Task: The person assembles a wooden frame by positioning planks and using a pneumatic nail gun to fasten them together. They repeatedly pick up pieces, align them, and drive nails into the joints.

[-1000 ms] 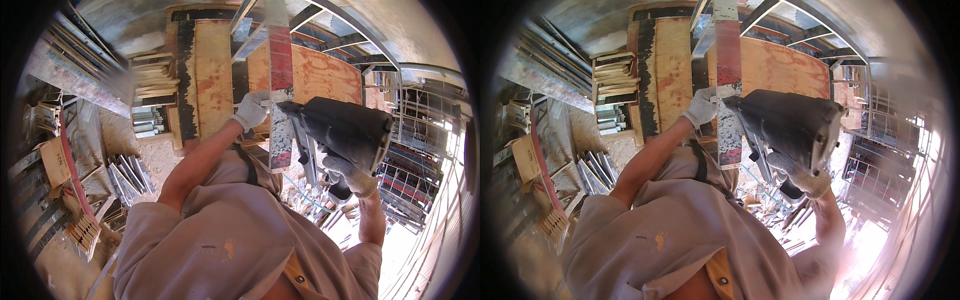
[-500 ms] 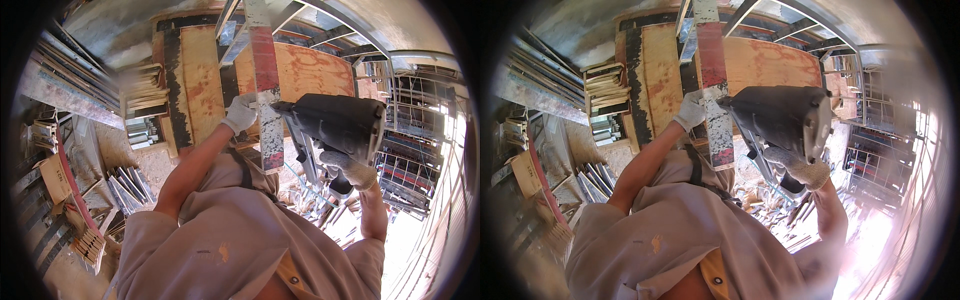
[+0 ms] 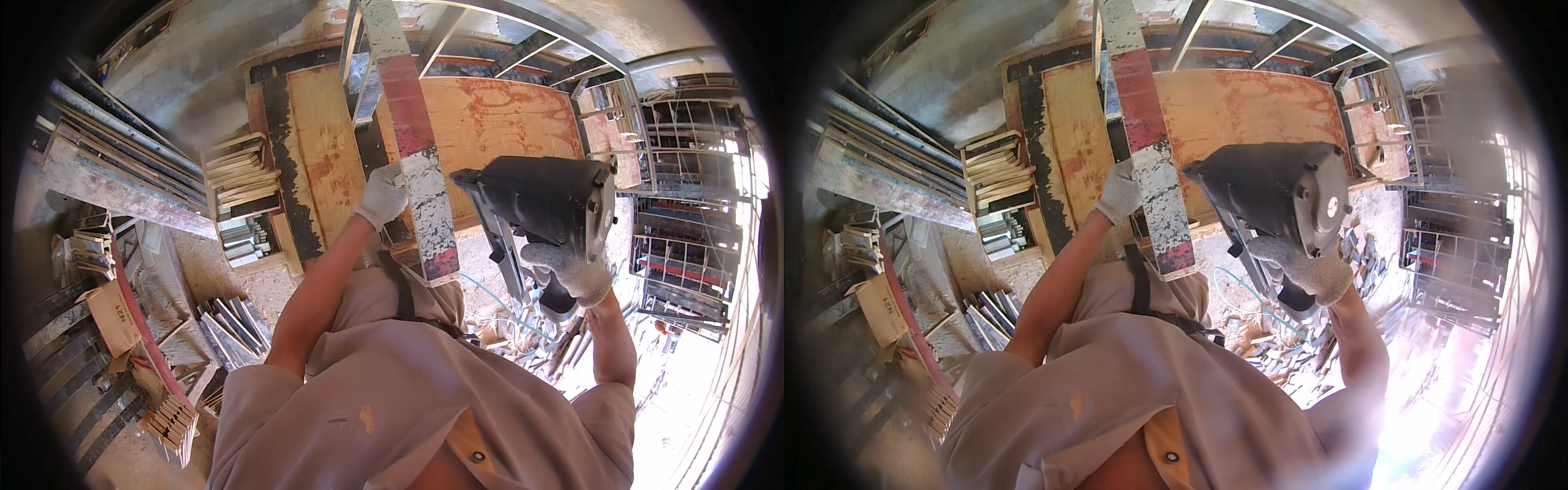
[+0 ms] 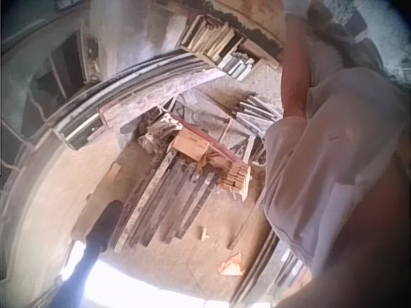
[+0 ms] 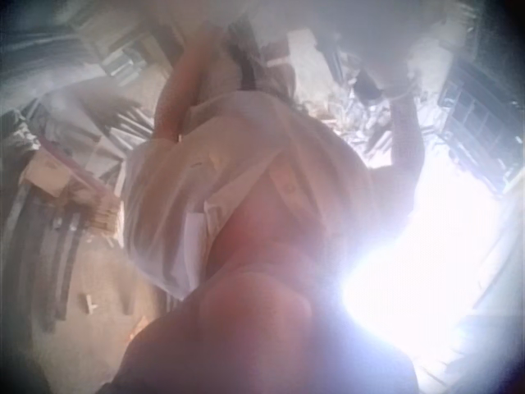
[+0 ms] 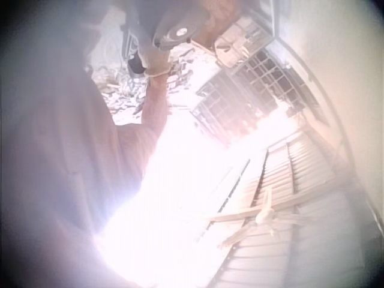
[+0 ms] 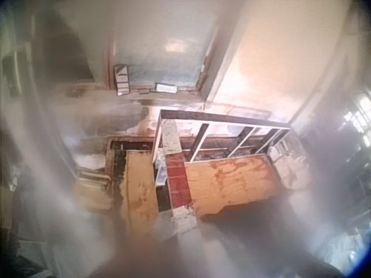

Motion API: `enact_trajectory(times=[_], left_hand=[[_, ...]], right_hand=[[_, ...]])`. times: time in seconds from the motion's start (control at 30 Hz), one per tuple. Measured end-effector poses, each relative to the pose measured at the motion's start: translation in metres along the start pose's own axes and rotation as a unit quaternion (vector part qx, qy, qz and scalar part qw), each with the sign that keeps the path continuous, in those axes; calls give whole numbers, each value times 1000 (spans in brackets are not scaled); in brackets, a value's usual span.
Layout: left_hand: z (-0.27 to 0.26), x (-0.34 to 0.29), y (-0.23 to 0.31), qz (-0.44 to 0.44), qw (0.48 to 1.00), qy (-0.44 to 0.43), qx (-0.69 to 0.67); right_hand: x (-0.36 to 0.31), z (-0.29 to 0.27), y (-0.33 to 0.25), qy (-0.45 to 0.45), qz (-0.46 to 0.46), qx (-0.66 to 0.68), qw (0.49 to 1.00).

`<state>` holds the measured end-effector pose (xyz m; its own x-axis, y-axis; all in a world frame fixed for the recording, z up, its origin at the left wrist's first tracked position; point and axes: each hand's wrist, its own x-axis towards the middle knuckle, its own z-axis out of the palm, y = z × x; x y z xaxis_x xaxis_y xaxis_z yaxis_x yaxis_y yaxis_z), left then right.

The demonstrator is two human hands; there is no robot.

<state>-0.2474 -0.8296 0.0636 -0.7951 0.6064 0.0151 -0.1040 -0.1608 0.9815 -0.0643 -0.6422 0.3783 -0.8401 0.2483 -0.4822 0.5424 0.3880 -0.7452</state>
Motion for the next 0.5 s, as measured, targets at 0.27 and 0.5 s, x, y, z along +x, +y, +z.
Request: enact_trajectory(times=[0.27, 0.5], left_hand=[[4, -21, 34, 6, 982, 27, 188], [-23, -47, -28, -57, 892, 227, 386]], right_hand=[[-61, 1, 114, 130, 201, 157, 958], [-131, 21, 322, 188, 346, 195, 898]])
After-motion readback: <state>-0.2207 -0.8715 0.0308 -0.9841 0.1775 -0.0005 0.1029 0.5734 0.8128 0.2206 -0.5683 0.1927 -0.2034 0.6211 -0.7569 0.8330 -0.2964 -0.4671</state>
